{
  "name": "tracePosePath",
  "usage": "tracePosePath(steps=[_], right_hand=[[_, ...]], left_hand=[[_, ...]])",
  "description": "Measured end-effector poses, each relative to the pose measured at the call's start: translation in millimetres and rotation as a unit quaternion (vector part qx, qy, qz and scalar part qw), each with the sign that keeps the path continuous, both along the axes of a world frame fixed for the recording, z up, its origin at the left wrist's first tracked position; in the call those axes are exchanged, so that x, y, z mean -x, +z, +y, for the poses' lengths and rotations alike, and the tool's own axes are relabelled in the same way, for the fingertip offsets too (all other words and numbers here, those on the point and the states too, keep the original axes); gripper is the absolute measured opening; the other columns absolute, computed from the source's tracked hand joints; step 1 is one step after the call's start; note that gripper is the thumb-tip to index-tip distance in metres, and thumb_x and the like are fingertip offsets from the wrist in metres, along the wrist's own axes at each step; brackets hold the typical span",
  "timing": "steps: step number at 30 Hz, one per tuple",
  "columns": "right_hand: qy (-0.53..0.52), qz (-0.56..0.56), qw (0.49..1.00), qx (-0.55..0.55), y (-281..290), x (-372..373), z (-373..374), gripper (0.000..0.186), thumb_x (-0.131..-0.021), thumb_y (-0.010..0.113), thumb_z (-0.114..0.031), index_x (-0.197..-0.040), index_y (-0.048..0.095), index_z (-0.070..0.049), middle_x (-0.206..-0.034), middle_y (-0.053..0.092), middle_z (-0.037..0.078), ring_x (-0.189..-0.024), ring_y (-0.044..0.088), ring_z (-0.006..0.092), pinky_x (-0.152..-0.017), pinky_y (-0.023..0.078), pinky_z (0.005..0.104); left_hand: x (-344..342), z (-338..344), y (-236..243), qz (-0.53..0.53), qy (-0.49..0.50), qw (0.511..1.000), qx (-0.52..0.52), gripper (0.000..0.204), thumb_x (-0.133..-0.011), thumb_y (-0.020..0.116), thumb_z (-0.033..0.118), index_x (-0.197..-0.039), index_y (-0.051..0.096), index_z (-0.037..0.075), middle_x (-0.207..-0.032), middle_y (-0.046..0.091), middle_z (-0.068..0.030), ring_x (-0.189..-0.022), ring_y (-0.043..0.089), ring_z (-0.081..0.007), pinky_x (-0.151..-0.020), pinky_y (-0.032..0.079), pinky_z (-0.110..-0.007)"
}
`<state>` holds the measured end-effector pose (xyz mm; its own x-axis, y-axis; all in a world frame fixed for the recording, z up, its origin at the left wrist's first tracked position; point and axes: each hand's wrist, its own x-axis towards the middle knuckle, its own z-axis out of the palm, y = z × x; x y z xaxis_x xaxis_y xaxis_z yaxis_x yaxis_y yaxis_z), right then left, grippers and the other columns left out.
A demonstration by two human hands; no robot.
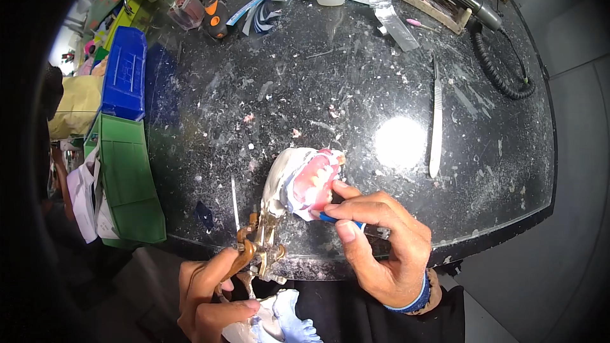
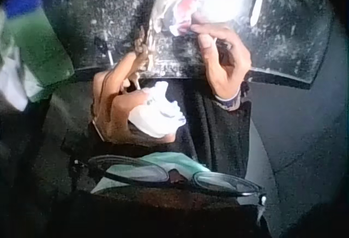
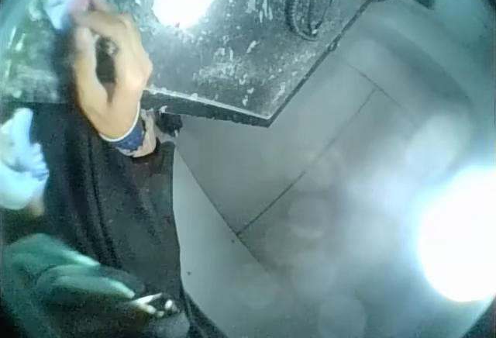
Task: The person marks a dental model with a blue pencil, holds the model in an articulator, and uses a metal tool to scrape and shape the wax application on the teeth.
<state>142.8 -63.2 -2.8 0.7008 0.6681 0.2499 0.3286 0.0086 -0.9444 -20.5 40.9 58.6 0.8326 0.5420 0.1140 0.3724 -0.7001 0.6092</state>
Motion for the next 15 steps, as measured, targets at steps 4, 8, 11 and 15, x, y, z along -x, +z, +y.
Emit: tracePosePath(steps=[4,8,11,15], right_hand=[[0.007,-0.005,1.000,0.005,-0.2,-0.7,0.3,0.009,-0.083,0.059,0.005,-0.091,0.062,0.007,-0.084,0.065,0.018,-0.081,0.066,0.0245,-0.089,0.050,0.0458],[0.015,-0.007,1.000,0.001,-0.8,-3.7,-1.3,0.009,-0.083,0.059,0.006,-0.092,0.062,0.007,-0.084,0.066,0.018,-0.081,0.066,0.0242,-0.090,0.050,0.0459],[0.013,0.008,1.000,-0.006,-0.5,-3.1,-0.1,0.009,-0.083,0.058,0.006,-0.091,0.062,0.006,-0.083,0.066,0.017,-0.081,0.066,0.0239,-0.090,0.050,0.0461],[0.018,0.006,1.000,-0.023,2.7,-3.8,-1.0,0.009,-0.085,0.056,0.005,-0.091,0.062,0.007,-0.081,0.065,0.017,-0.081,0.066,0.0244,-0.089,0.050,0.0458]], left_hand=[[-1.6,0.0,1.5,0.000,-0.005,1.000,0.005,0.013,-0.080,0.059,0.023,-0.083,0.053,0.012,-0.104,0.061,-0.0226,-0.076,0.055,-0.0244,-0.061,0.046,-0.032],[-2.6,-0.2,-0.8,-0.009,-0.007,1.000,-0.006,0.012,-0.080,0.060,0.021,-0.083,0.052,0.012,-0.104,0.061,-0.0224,-0.075,0.055,-0.0234,-0.060,0.046,-0.032],[-2.7,0.3,-0.8,-0.006,-0.001,1.000,-0.011,0.012,-0.080,0.060,0.020,-0.082,0.051,0.012,-0.104,0.061,-0.0223,-0.075,0.055,-0.0228,-0.061,0.046,-0.032],[4.4,8.9,-2.6,-0.003,-0.027,0.999,0.018,0.012,-0.079,0.062,0.017,-0.082,0.051,0.012,-0.108,0.060,-0.0221,-0.075,0.054,-0.0214,-0.062,0.046,-0.030]])
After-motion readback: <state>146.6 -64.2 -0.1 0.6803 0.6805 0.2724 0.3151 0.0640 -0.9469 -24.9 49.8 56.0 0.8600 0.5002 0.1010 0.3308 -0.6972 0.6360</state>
